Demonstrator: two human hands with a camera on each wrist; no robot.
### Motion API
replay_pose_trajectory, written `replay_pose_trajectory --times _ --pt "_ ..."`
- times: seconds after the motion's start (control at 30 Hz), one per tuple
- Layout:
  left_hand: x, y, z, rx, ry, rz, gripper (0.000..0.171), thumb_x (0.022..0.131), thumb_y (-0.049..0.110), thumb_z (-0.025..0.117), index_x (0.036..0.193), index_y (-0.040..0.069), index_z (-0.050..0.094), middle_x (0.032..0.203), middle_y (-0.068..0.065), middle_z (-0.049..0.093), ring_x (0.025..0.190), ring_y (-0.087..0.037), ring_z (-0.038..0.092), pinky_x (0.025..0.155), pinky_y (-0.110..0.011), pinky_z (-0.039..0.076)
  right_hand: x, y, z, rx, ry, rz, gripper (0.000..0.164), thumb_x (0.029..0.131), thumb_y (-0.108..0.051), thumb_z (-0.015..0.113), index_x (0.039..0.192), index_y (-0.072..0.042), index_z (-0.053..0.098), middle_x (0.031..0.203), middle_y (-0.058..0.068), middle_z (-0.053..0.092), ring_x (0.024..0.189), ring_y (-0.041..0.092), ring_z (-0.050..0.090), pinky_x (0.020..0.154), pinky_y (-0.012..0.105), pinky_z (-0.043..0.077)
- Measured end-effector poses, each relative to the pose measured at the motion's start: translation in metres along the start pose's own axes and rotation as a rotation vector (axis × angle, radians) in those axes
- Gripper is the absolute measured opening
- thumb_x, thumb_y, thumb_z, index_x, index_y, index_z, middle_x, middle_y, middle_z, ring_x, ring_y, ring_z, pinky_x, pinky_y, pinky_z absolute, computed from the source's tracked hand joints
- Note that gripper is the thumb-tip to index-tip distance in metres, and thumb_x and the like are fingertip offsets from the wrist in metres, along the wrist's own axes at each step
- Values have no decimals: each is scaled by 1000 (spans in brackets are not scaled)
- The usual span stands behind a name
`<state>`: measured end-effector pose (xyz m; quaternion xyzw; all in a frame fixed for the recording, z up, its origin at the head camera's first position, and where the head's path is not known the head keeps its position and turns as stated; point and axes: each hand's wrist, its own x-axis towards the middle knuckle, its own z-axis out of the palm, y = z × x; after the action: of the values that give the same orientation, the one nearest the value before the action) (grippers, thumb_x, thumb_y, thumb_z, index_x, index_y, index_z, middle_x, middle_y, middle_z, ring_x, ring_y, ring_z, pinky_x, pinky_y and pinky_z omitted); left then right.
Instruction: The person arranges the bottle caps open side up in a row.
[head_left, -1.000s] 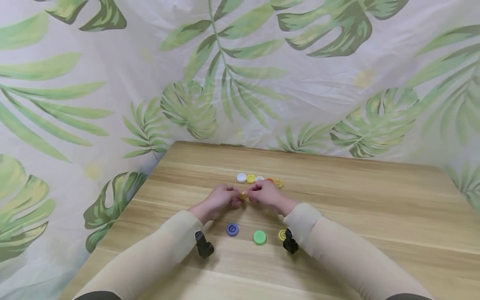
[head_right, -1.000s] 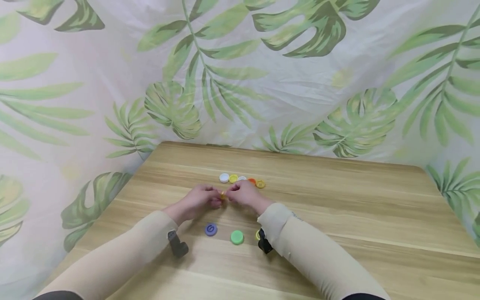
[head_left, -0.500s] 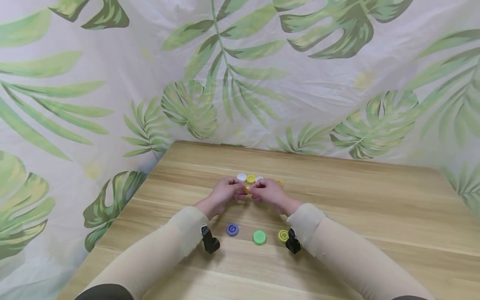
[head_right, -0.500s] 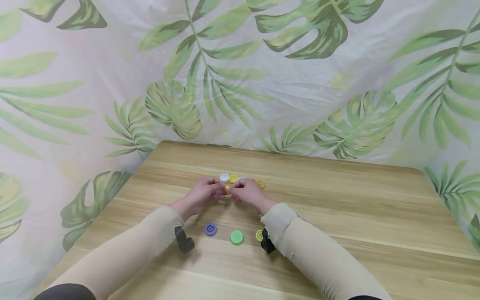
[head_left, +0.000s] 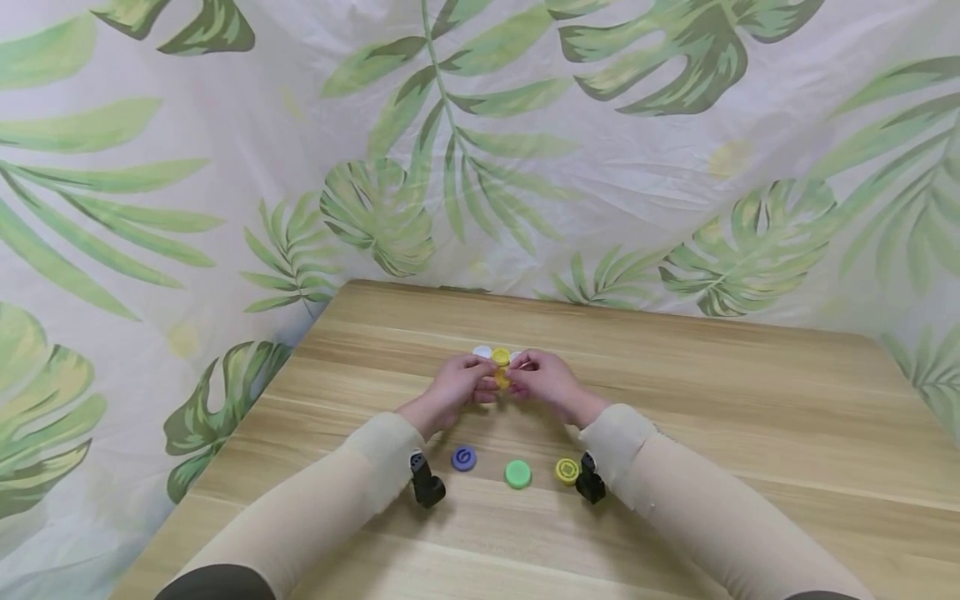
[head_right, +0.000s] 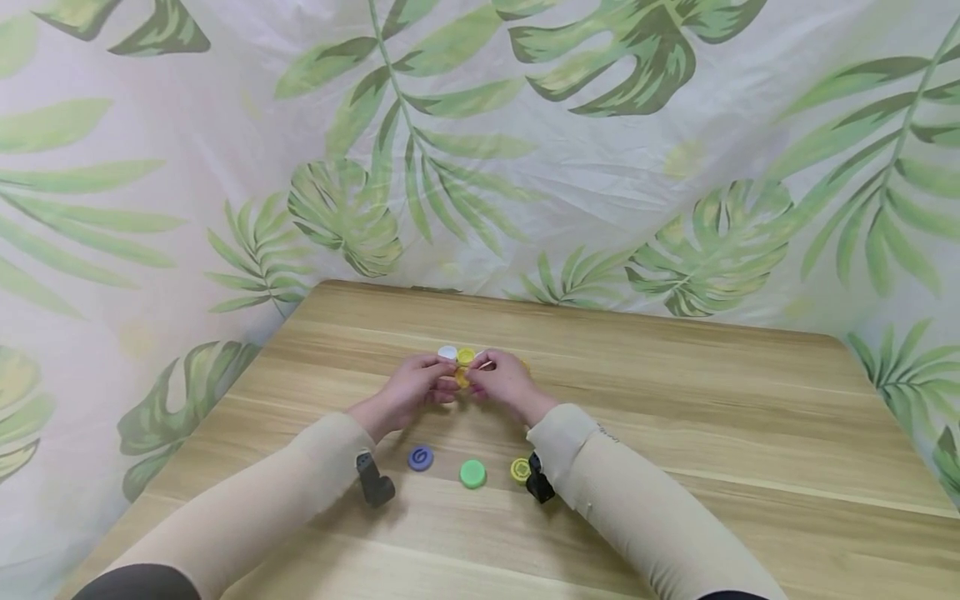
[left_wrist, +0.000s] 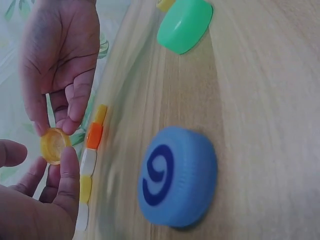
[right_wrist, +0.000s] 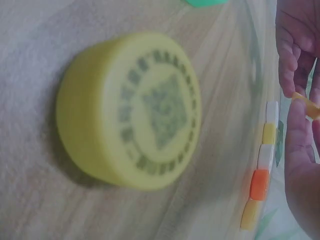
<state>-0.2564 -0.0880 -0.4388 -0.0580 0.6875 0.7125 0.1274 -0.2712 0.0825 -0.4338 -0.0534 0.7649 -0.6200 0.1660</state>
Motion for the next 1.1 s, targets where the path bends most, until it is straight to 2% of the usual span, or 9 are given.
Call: replay_pose_trajectory --times 0.27,0.5,0.7,0.9,1.1 --pt "2 5 9 60 -20 22 30 106 6 52 128 -12 59 124 -20 62 91 -18 64 86 -34 60 0 0 -7 21 52 -15 8 99 3 57 103 7 62 96 16 66 80 22 69 75 31 62" --pt "4 13 18 84 -51 24 38 106 8 51 137 -12 54 131 -23 60 114 -32 61 99 -39 56 2 -4 -16 -12 100 43 25 105 -5 50 120 9 64 104 17 67 91 24 69 83 34 61" --pt "7 13 26 102 -46 30 37 106 8 50 136 -13 55 129 -23 61 117 -37 59 98 -41 55 1 -2 -22 -31 111 53 30 107 -10 51 124 13 62 107 20 67 95 28 69 88 36 60" --pt "11 14 36 102 -47 15 37 107 10 49 138 -10 56 133 -22 60 120 -35 59 101 -43 53 3 1 -31 29 131 62 34 108 -9 44 125 16 59 106 17 63 88 20 67 87 34 60" --pt "18 18 48 106 -67 50 36 107 11 48 136 -10 55 133 -23 58 117 -31 58 102 -43 52 5 -2 -44 103 132 81 44 110 -17 34 132 17 52 124 25 58 97 23 64 91 33 59"
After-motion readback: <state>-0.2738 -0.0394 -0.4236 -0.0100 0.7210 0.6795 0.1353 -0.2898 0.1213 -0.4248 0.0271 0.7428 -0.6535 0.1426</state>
